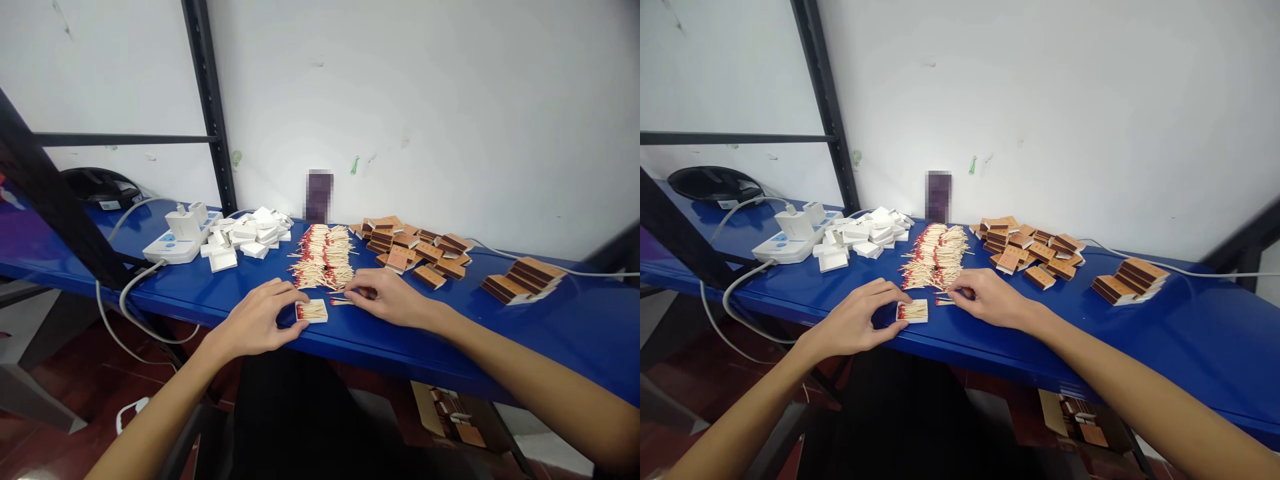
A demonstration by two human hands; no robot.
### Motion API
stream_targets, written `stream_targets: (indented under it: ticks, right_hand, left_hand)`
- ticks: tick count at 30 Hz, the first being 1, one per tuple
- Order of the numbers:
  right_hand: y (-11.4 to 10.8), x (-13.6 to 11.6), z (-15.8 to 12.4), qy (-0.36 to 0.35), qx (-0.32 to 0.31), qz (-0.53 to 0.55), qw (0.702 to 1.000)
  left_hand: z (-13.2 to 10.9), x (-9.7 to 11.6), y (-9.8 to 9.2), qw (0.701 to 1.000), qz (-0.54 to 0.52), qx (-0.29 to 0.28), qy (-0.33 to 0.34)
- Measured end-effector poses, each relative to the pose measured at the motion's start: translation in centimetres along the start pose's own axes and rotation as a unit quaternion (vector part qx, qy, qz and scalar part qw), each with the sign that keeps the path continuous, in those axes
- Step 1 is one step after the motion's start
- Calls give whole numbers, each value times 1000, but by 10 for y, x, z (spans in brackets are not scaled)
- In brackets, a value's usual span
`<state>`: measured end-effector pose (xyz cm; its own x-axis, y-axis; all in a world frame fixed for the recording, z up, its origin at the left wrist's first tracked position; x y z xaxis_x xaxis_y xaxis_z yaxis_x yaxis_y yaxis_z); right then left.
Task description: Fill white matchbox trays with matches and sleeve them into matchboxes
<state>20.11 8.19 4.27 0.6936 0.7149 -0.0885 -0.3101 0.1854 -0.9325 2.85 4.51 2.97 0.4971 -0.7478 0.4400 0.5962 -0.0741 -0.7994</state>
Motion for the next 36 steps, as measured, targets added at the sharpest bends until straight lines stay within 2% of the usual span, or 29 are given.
stream_targets:
  ticks: [3,8,11,15,19,24,30,36]
  right_hand:
    - [4,-3,-1,-1,0,12,1000]
    - [14,-1,-2,34,-36,-13,999]
    - [18,0,-2,51,-88,14,995]
    - [19,-3,0,58,-190,63,978]
    - [18,-5,1,44,-252,30,966]
    - [17,-12,1,-12,-282,-57,958]
    - [19,-8,-1,-11,-315,-69,947]
    - [1,-23,17,-9,-266,-35,963]
  left_hand:
    - [0,0,0,1000,-1,0,1]
    - [1,0,0,1000,-6,1,2]
    - [1,-1,0,1000,-12,-2,-4]
    - [0,-4,0,1000,-28,-2,-14]
    - [-1,-6,-1,999,-40,-1,-19]
    - [-1,-6,-2,999,-42,-1,-19]
    - [0,-3,-3,999,-42,3,-9]
    - [-1,-6,-2,999,-40,4,-21]
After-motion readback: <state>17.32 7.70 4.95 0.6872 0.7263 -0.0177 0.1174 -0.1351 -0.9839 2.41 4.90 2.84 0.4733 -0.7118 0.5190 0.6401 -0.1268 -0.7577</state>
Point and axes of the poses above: each hand's wrist, its own z-axis towards the middle knuckle, its own y-axis out of the palm, x = y × z, the point moved 8 cm from there along z, towards the middle knuckle, and after that the axes turned 13 degrees about -z, right-handed, at the moved point
